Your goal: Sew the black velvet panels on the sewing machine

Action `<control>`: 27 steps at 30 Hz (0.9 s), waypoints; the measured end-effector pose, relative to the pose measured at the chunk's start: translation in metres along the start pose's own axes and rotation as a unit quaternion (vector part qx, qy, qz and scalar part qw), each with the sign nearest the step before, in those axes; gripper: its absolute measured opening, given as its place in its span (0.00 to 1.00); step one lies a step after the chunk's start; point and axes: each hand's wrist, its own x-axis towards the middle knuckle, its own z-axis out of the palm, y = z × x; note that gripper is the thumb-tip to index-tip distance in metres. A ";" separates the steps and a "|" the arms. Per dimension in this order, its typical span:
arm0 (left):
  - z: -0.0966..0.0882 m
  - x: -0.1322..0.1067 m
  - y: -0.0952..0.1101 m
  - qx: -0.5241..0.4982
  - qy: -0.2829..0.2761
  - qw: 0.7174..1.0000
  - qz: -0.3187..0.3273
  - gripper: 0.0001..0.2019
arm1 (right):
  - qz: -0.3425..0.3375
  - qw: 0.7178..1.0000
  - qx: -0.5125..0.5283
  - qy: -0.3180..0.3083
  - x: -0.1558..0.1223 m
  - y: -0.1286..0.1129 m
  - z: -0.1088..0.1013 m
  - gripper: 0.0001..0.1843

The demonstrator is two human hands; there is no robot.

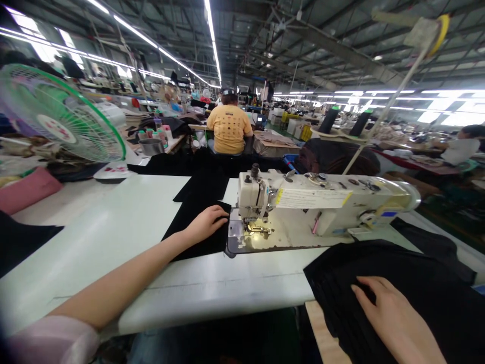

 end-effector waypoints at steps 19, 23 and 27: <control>-0.027 0.037 -0.060 0.112 0.154 0.981 0.036 0.34 | -0.003 0.997 -0.050 -0.051 -0.007 -0.047 -0.030 0.09; -0.022 0.015 -0.014 0.076 0.203 0.972 0.092 0.22 | 0.006 0.999 -0.025 -0.019 -0.005 -0.040 -0.027 0.04; -0.008 -0.014 0.014 0.037 0.207 0.961 0.181 0.17 | -0.005 1.000 0.002 0.003 -0.004 -0.040 -0.026 0.04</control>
